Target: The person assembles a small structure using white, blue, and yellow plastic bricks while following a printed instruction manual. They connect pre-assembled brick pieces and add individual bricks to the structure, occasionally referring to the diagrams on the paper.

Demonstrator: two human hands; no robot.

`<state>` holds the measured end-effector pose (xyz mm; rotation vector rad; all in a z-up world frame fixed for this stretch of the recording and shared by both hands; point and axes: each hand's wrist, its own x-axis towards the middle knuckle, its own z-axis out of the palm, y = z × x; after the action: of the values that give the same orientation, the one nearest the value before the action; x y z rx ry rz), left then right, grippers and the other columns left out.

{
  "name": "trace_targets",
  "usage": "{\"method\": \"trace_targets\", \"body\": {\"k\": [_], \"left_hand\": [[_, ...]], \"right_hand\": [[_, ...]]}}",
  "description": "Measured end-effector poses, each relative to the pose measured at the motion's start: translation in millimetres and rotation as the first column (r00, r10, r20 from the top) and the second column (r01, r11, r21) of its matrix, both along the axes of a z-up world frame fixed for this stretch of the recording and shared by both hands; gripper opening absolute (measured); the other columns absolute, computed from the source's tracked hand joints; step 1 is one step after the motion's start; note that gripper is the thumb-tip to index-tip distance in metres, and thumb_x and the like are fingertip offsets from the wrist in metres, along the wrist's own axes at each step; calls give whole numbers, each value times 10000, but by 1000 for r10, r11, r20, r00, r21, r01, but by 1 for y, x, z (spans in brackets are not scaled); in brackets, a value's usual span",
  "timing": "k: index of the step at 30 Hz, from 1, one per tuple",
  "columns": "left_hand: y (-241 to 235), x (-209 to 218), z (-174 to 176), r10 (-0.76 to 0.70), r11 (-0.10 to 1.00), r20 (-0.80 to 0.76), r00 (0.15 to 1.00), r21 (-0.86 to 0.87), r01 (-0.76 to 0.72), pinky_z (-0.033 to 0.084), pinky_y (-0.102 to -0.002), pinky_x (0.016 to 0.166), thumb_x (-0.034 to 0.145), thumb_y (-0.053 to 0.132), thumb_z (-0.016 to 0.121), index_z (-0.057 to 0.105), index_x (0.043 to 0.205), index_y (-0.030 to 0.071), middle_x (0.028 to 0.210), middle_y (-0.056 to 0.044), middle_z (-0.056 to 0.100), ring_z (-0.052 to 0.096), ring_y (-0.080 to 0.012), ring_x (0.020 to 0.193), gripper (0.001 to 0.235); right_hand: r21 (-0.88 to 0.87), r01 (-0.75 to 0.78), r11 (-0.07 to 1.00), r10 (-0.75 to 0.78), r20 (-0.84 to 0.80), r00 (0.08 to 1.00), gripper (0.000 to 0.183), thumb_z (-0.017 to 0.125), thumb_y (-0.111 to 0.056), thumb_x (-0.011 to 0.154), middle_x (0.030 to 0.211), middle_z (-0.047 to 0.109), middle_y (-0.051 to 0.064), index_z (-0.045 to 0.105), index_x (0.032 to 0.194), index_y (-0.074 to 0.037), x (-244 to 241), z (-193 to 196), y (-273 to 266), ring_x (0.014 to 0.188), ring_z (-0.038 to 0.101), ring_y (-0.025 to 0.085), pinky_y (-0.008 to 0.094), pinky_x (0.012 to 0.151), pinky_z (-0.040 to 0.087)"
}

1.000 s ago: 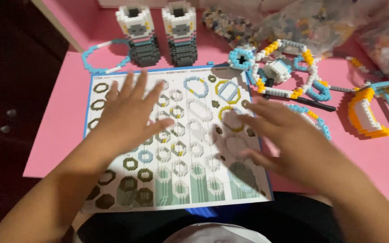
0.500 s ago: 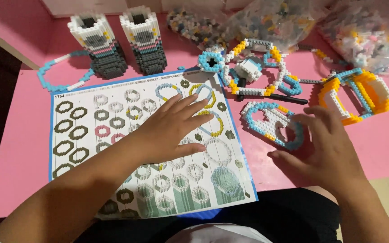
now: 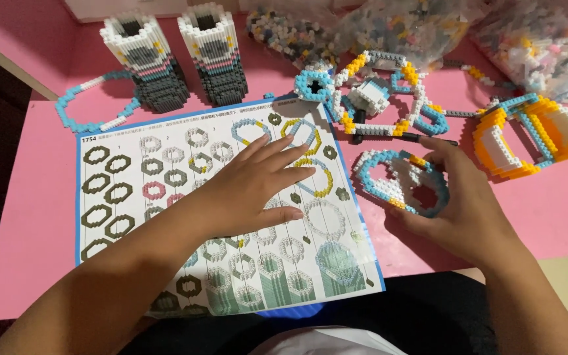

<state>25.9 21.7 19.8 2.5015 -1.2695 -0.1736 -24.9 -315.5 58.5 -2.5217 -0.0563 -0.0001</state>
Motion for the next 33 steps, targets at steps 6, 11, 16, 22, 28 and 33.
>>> {"method": "trace_targets", "body": {"k": [6,11,16,22,28,33], "left_hand": [[2,-1,-4,-9,997,-9,1000,-78,9,86,-606,1272,1016,542,621,466,1592,144,1695,-156,358,207,-384,1598,717],[2,-10,10,76,933,-236,969,-326,-153,281,-559,1241,1004,421,690,462,1598,173,1668,-128,419,276,-338,1602,682],[-3,-18,37,-2,720,-771,637,-443,-534,517,-502,1073,917,494,644,471,1560,187,1583,-98,586,610,-306,1375,734],[2,-18,47,-95,603,-909,405,-377,-703,651,-309,696,884,199,758,624,1427,84,1155,-168,784,772,-253,862,570],[18,-14,65,18,308,-907,422,-396,-865,545,-374,860,950,121,675,607,1465,105,1336,-155,727,696,-255,1074,519],[15,-9,64,35,57,-935,353,-351,-935,519,-345,1102,902,134,690,554,1532,64,1409,-91,689,670,-207,1256,648]], "right_hand": [[-24,-148,989,150,101,984,1075,960,-361,567,1505,590,108,530,1518,-107,-4,-13,4,1339,587,282,409,1028,479],[-91,-197,976,216,315,924,1049,980,-453,520,1396,666,134,600,1423,-77,-10,-24,-1,1260,635,318,447,1033,478],[-112,-475,873,474,423,772,941,922,-418,705,1443,601,159,529,1474,-44,4,-17,8,1339,579,366,492,1154,429],[-356,-630,690,702,543,461,815,889,-374,830,1408,590,215,529,1473,-23,44,7,70,1284,582,356,464,1046,379],[-284,-637,716,643,624,445,1034,973,-476,824,1597,464,221,425,1584,-38,70,28,82,1491,501,386,524,1215,377],[493,-582,646,326,511,795,620,676,-137,1000,1375,540,175,364,1520,-10,53,15,93,1223,626,258,312,1001,583]]}}
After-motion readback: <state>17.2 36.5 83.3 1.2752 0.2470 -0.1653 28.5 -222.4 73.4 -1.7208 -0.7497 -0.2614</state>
